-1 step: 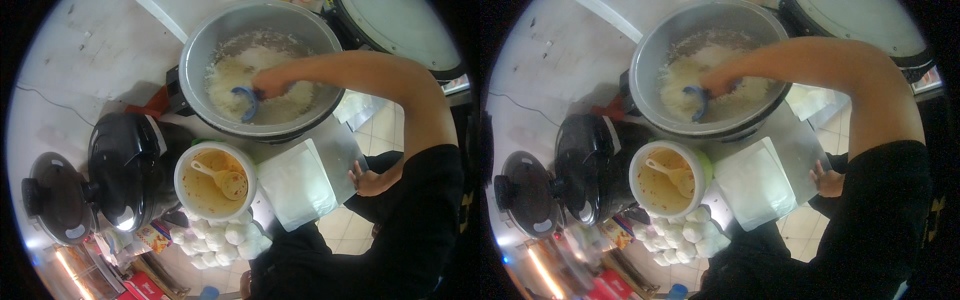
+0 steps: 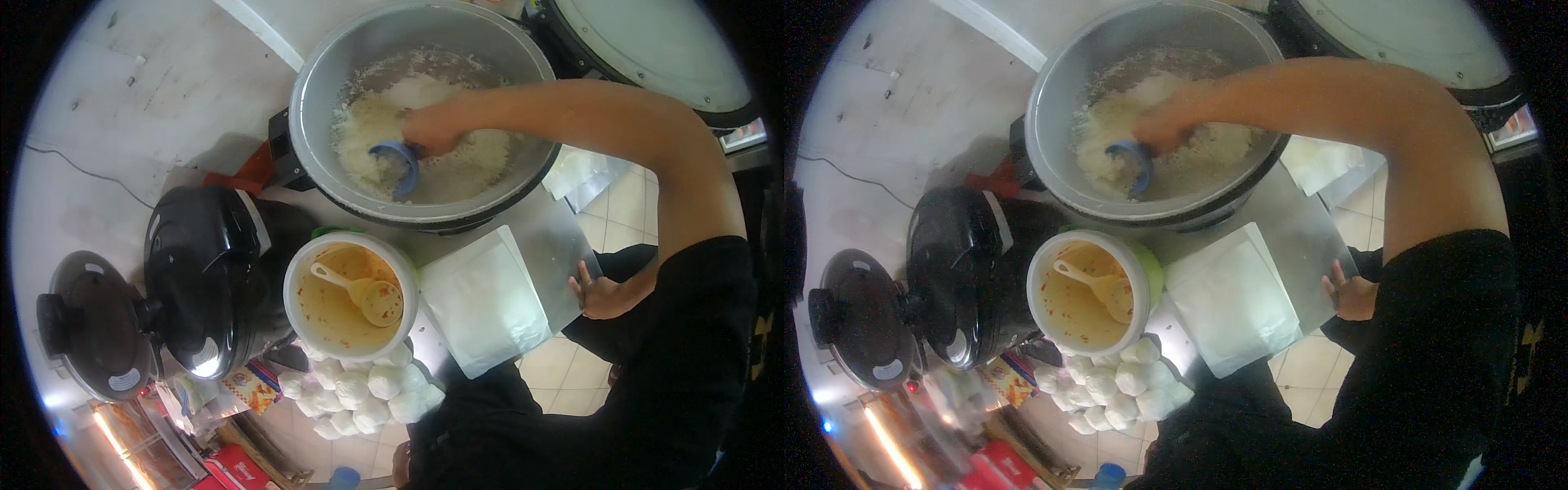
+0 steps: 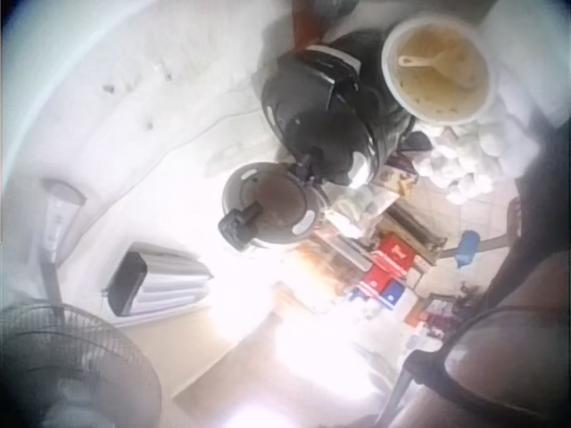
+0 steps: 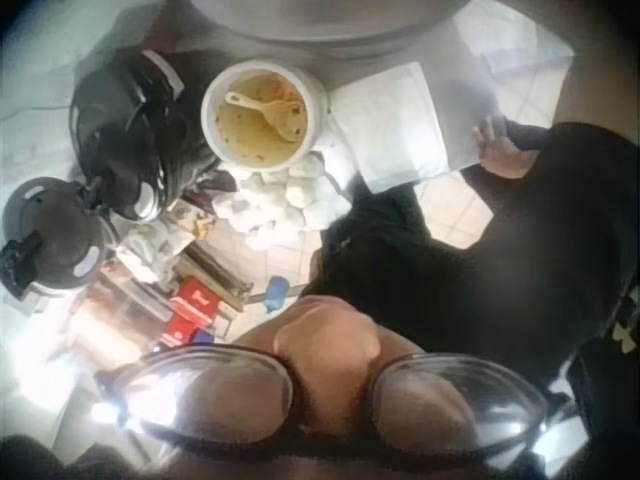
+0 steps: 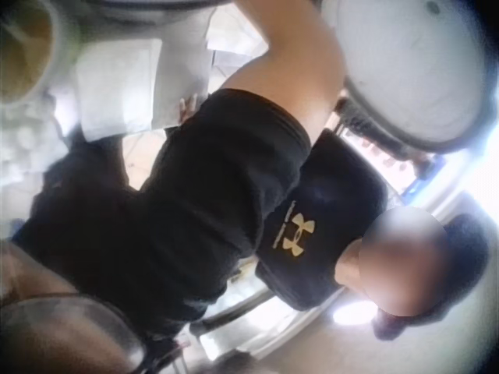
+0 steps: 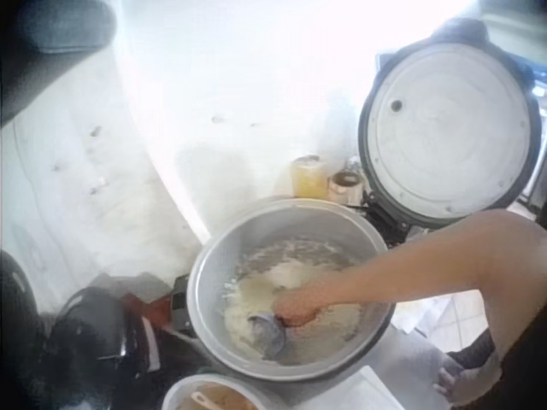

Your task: The person folds red cardboard food boxes and places them on a counter. They then scoop rice from a rice cooker into a paper-lined container and add a wrapped white food item.

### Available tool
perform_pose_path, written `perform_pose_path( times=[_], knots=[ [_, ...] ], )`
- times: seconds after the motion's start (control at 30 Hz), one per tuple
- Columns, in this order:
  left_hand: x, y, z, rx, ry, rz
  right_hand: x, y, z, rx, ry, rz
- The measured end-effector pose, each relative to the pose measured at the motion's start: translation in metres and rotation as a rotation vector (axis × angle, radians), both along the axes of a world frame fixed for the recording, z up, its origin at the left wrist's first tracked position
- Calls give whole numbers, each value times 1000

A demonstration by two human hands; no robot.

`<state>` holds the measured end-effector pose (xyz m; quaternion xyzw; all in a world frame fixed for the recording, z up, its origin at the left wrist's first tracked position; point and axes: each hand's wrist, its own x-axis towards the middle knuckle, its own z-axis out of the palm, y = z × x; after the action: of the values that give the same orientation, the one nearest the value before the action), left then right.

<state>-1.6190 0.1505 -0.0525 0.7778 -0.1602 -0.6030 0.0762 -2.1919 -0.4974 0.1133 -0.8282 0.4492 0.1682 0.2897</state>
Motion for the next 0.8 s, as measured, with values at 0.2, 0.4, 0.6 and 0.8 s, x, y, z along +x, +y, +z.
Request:
perform_pose_path(
  times=[0.2, 0.4, 0.6, 0.8],
  knots=[
    [2, -7, 8, -32, -11, -113, 5, -17, 22, -235, -23, 236],
    [3, -12, 4, -52, -3, -189, -33, -18, 44, -250, -304, 241],
    [10, -8, 0, -106, -6, -419, -58, -26, 64, -403, -306, 125],
    [8, -20, 4, -122, -20, -248, -45, -26, 76, -410, 64, -3]
  ],
)
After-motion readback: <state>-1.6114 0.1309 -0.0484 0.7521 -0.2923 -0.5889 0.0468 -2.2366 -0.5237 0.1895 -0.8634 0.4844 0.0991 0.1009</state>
